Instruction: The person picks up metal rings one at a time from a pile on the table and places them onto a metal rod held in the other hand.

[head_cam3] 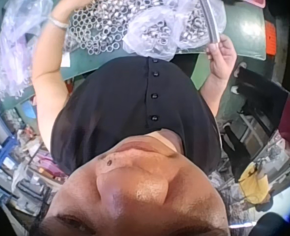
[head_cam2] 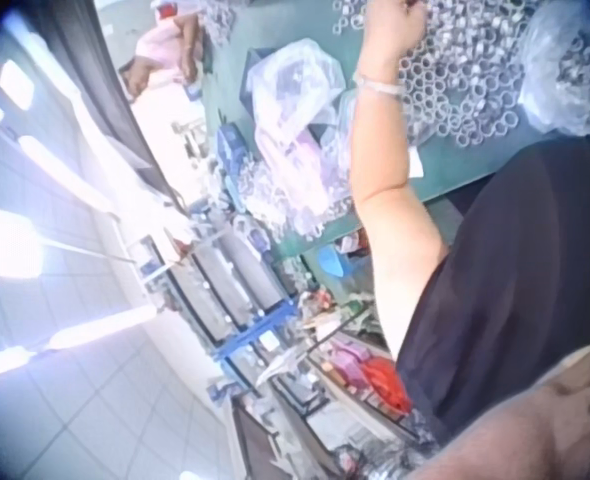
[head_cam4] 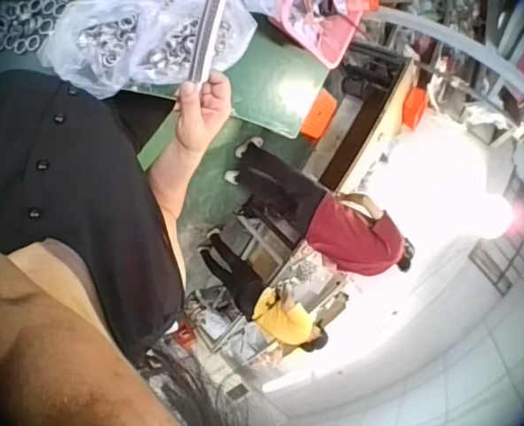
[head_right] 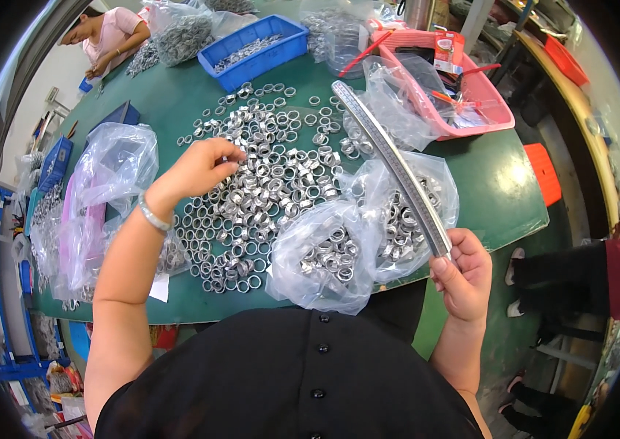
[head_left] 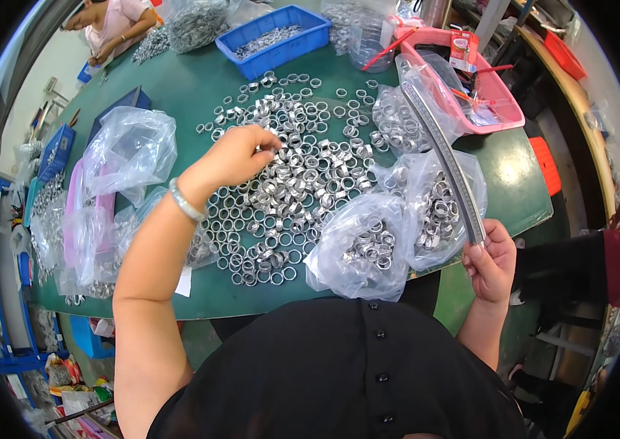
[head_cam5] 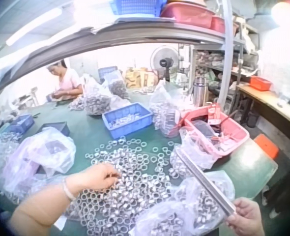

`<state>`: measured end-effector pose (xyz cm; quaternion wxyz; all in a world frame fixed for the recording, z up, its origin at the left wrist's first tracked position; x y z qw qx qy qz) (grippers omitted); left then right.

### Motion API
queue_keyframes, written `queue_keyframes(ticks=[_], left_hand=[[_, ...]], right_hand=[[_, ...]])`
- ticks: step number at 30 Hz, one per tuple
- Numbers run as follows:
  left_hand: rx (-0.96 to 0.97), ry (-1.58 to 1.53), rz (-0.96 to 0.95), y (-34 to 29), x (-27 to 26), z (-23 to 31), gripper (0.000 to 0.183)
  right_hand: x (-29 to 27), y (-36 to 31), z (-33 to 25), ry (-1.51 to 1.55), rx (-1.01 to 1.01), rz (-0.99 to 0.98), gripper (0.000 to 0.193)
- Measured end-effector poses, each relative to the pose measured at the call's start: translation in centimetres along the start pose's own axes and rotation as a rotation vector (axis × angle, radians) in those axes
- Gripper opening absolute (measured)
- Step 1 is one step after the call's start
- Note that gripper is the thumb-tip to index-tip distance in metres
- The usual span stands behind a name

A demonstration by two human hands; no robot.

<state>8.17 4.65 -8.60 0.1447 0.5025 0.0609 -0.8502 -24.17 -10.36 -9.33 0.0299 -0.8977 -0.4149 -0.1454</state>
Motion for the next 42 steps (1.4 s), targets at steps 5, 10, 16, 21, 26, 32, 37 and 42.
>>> queue_keyframes(ticks=[5, 10, 16, 21, 26, 32, 37, 42], left_hand=[[0.008, 0.334, 0.083, 3.2, 2.2, 1.4, 0.019], [-0.079, 0.490, 0.021, 4.5, 4.1, 1.8, 0.020], [0.042, 0.375, 0.132, 4.3, 3.8, 1.3, 0.017], [-0.250, -0.311, 0.085, 3.3, 3.9, -2.3, 0.016], [-0.181, -1.428, 0.046, 1.6, 2.9, -0.6, 0.023], [0.023, -1.761, -0.041, 0.0, 2.9, 2.9, 0.024], [0.005, -1.823, 0.061, -0.7, 3.5, 3.5, 0.020], [0.051, -1.772, 0.152, -1.5, 3.6, 4.8, 0.014]], right_hand=[[1.2, 0.0, 0.2, -0.002, 0.034, -0.031, 0.027], [2.1, -0.1, 0.5, -0.057, 0.074, -0.047, 0.025], [2.4, -0.2, 1.1, -0.064, 0.125, -0.050, 0.024], [2.9, -0.4, 1.6, -0.079, 0.167, -0.056, 0.023], [3.6, -0.6, 1.9, -0.103, 0.190, -0.088, 0.022], [4.4, -0.9, 2.0, -0.129, 0.196, -0.127, 0.020], [5.2, -1.4, 2.4, -0.131, 0.227, -0.169, 0.018], [5.8, -1.6, 3.0, -0.117, 0.238, -0.200, 0.017]])
Point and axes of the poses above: each hand's wrist, its own y-axis towards the middle knuckle, its own x-axis out of the palm, z = x × y, the point moved 8 cm from there along y, towards the middle knuckle, and after that the axes turned 4 degrees about y, right-handed, at the moved point
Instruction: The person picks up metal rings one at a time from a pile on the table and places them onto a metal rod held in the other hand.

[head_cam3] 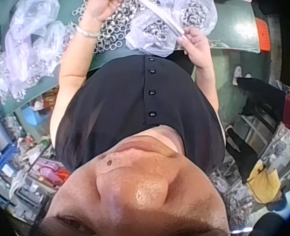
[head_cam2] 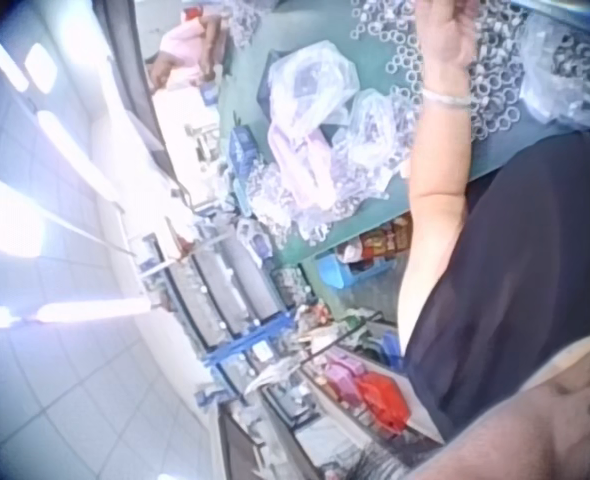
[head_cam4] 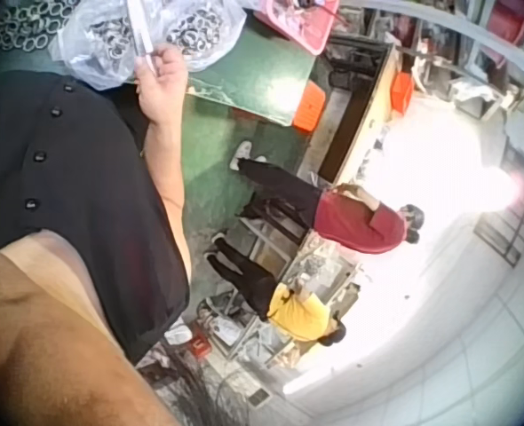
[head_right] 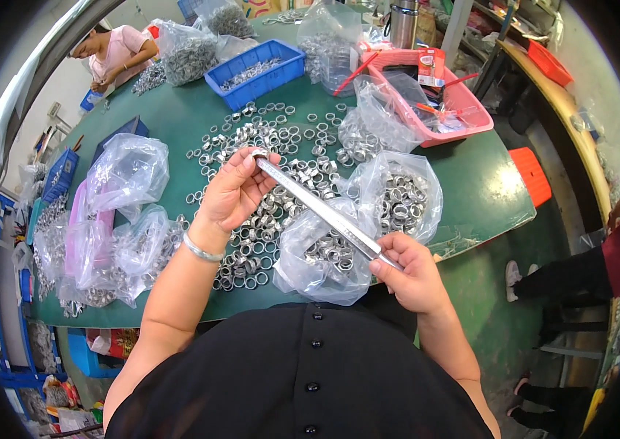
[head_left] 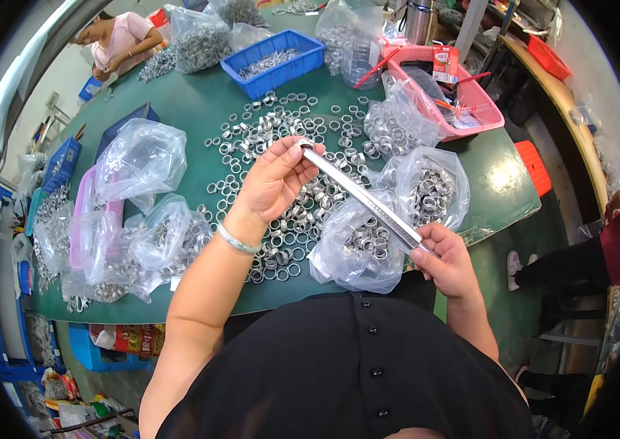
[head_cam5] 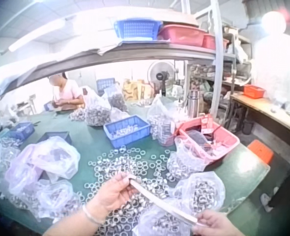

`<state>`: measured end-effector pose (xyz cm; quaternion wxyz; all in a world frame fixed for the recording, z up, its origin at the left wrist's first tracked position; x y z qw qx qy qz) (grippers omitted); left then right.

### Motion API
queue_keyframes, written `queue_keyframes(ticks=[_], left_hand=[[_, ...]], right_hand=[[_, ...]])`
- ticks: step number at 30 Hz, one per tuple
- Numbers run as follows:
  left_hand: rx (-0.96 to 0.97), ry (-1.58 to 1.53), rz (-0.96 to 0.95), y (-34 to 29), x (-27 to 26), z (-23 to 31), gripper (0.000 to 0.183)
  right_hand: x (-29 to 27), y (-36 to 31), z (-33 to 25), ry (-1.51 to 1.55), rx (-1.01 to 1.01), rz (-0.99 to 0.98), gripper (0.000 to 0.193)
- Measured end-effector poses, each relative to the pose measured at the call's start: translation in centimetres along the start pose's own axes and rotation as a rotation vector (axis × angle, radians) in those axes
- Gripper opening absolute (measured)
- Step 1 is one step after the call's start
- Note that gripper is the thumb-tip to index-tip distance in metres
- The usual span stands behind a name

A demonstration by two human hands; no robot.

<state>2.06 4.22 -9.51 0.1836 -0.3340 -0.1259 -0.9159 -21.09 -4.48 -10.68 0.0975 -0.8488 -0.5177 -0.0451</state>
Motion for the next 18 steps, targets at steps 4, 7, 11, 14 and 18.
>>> queue_keyframes(ticks=[4, 7, 11, 14, 18], left_hand=[[0.036, -0.071, -0.046, -0.6, 1.5, -0.2, 0.019], [0.093, -0.108, -0.063, -0.9, 2.2, -0.4, 0.028], [0.064, 0.000, -0.148, -1.7, 4.1, -1.8, 0.046], [0.010, 0.130, -0.249, -2.2, 5.4, -3.2, 0.055], [-0.019, 0.140, -0.278, -2.6, 5.7, -3.3, 0.058]], right_hand=[[0.4, 0.0, 0.8, 0.079, 0.032, -0.002, 0.018], [1.0, 0.1, 1.3, 0.174, 0.050, -0.025, 0.019], [2.4, 0.4, 1.2, 0.275, 0.061, -0.082, 0.020], [3.6, 1.0, 1.0, 0.297, 0.059, -0.106, 0.020], [4.0, 1.3, 1.1, 0.301, 0.039, -0.141, 0.022]])
Point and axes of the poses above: each hand's wrist, its own y-axis towards the middle knuckle, its own x-axis out of the palm, z = x × y, the point moved 8 cm from there along y, towards the middle knuckle, and after that the axes turned 4 degrees about y, right-handed, at the moved point
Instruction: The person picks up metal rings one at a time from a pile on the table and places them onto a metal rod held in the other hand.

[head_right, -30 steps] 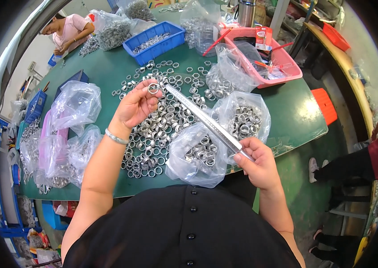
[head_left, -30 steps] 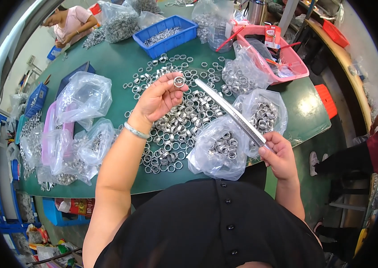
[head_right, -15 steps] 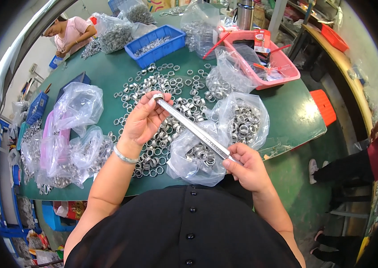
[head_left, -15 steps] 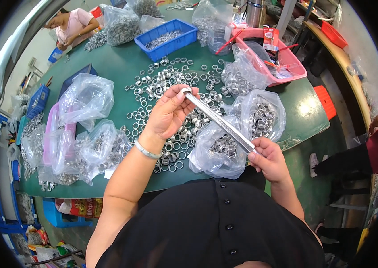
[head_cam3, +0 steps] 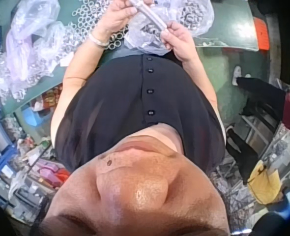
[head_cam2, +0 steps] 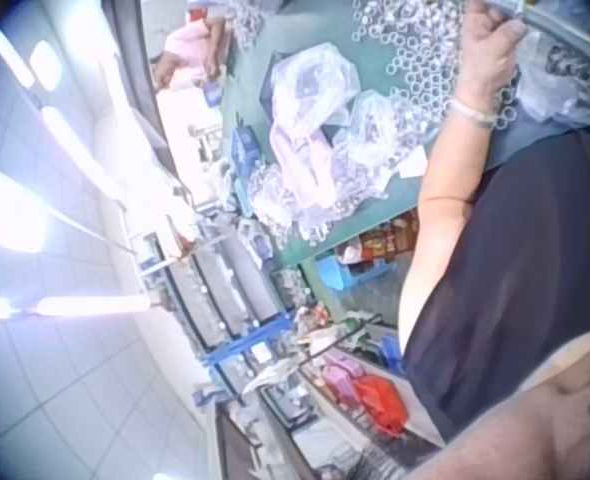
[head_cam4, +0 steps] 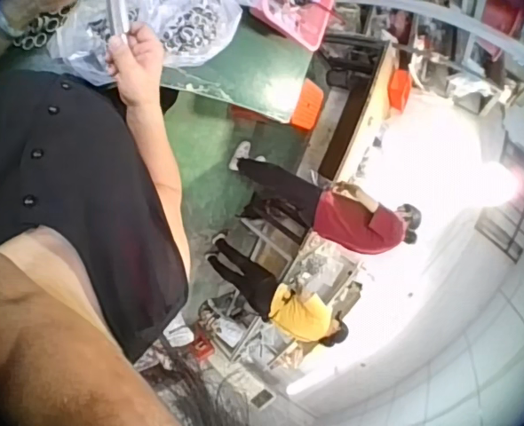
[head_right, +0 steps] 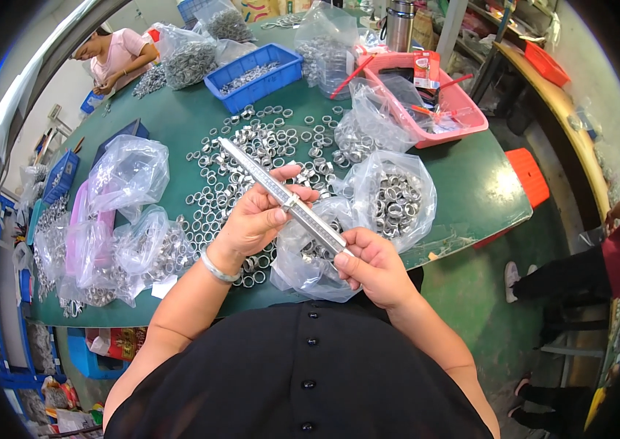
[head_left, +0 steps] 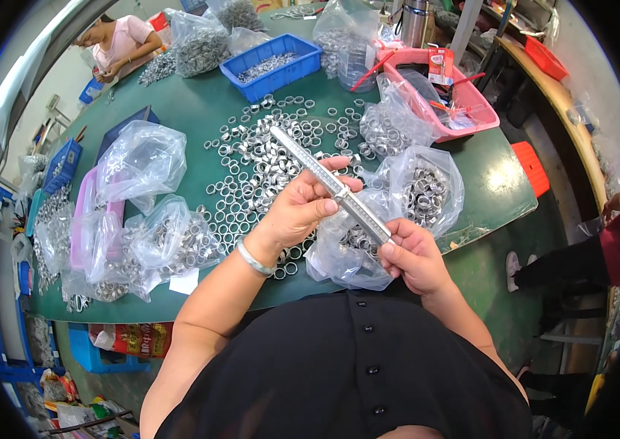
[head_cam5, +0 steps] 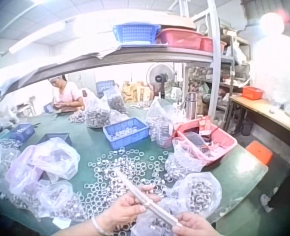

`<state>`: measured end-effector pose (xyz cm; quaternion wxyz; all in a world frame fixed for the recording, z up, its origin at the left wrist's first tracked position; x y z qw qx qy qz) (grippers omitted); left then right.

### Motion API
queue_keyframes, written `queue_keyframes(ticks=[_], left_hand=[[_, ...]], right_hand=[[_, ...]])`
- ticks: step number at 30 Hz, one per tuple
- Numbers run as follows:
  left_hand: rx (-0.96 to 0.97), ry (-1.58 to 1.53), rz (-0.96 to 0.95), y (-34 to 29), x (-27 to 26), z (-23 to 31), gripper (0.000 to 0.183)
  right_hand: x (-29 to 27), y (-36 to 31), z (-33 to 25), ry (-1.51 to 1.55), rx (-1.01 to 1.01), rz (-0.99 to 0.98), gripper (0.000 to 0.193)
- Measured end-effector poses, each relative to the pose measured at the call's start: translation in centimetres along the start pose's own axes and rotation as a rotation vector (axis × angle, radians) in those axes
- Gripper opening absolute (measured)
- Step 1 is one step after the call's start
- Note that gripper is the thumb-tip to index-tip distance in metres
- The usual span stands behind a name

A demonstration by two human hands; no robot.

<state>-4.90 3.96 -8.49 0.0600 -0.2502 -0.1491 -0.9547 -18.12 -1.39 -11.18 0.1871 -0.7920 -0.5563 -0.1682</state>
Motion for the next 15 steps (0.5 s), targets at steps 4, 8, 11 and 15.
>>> queue_keyframes(ticks=[4, 8, 11, 15], left_hand=[[0.015, 0.011, -0.063, -0.43, 0.63, 0.86, 0.059], [-0.018, 0.023, 0.003, -0.69, 0.18, 0.46, 0.060], [-0.017, 0.038, -0.001, -0.83, 0.27, 0.56, 0.058], [0.074, -0.012, 0.046, -0.69, -0.08, 1.08, 0.054]], right_hand=[[0.08, 0.10, 0.18, -0.022, -0.008, -0.018, 0.023], [0.01, 0.05, 0.40, -0.035, -0.011, -0.012, 0.023], [0.03, -0.01, 0.38, -0.041, -0.014, -0.012, 0.023], [0.26, -0.12, 0.23, -0.076, 0.013, -0.020, 0.023]])
Point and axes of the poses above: each hand's wrist, its own y-axis towards the middle knuckle, its own x-axis out of the palm, z = x × y, the point moved 8 cm from there along y, towards the middle knuckle, and after that the axes turned 4 degrees about y, right-handed, at the moved point
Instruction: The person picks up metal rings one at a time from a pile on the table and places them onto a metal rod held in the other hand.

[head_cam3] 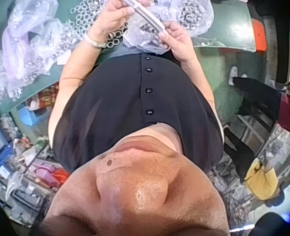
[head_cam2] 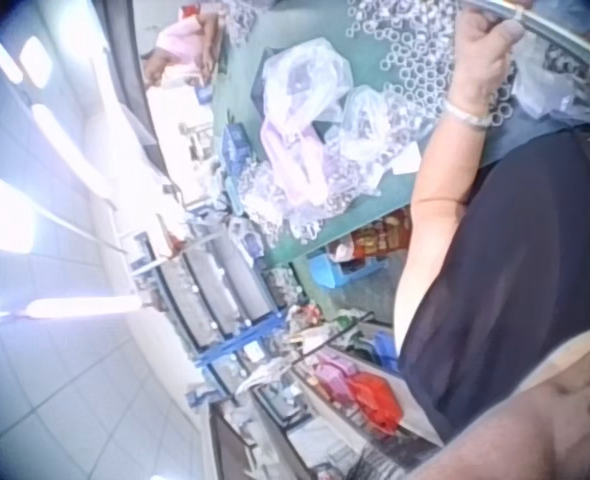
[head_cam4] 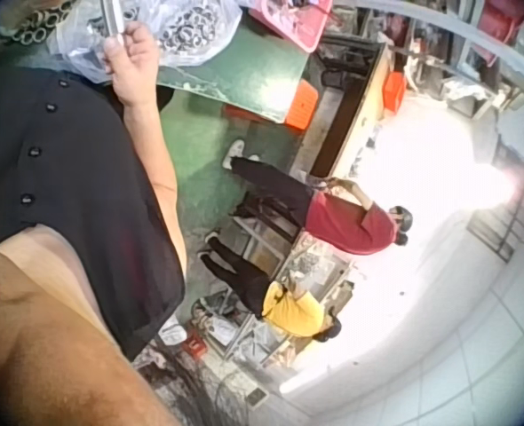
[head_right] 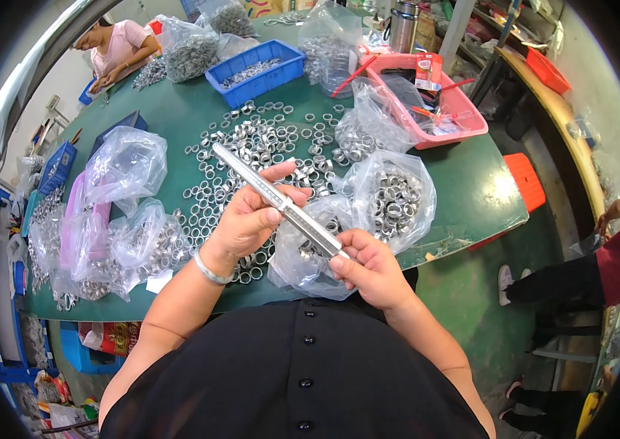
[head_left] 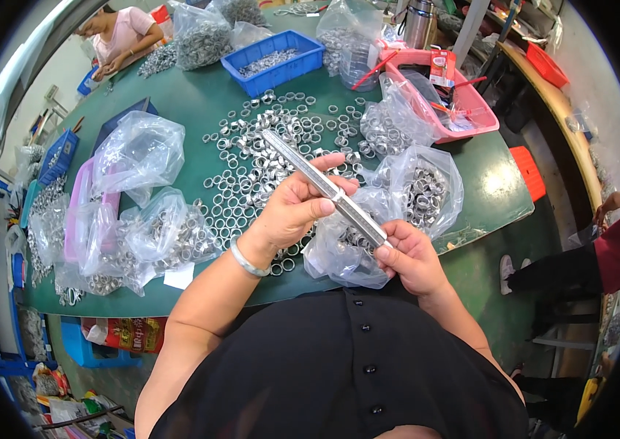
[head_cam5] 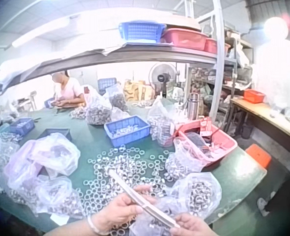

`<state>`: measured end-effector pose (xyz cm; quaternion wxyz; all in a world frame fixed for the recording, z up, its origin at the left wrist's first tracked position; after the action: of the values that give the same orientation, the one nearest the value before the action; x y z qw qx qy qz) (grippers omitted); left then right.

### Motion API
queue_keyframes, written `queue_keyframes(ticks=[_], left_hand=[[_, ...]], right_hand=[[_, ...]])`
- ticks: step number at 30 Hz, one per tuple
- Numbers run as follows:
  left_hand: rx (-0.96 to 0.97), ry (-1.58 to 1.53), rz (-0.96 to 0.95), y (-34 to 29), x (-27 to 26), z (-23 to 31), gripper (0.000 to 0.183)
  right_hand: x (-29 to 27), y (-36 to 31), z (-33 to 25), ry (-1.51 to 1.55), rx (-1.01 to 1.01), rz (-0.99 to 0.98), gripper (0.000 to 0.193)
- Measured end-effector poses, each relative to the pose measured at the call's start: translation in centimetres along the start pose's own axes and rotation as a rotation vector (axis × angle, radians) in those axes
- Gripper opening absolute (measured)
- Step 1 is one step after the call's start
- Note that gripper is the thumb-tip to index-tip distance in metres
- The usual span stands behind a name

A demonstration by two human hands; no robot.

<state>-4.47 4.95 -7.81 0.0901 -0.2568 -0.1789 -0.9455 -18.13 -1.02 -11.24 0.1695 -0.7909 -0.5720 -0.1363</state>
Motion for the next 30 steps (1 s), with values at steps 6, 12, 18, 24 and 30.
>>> queue_keyframes(ticks=[6, 12, 18, 24, 30], left_hand=[[0.260, -0.140, 0.358, 0.9, -7.3, 4.4, 0.035], [-0.164, 0.213, 0.565, 2.7, -13.7, 2.0, 0.018], [-0.399, 1.690, 0.215, 9.6, -12.5, -0.2, 0.018], [-0.525, 1.967, 0.167, 11.3, -12.5, -2.2, 0.019], [-0.341, 0.247, 0.195, 9.2, -11.5, -1.9, 0.007]], right_hand=[[-1.0, -0.9, -0.3, -0.047, 0.052, 0.052, 0.021], [-3.4, -1.5, -1.2, 0.063, -0.053, 0.143, 0.021], [-4.3, -1.1, -2.2, 0.141, -0.112, 0.184, 0.020], [-4.9, -1.2, -1.9, 0.159, -0.102, 0.203, 0.020], [-5.0, -1.2, -1.6, 0.150, -0.075, 0.196, 0.019]])
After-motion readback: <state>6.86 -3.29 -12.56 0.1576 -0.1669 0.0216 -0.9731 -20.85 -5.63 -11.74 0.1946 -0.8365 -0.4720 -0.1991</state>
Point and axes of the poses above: each hand's wrist, its own y-axis towards the middle knuckle, its own x-axis out of the palm, z = x × y, the point moved 8 cm from there along y, towards the middle knuckle, and after that the axes turned 4 degrees about y, right-handed, at the moved point
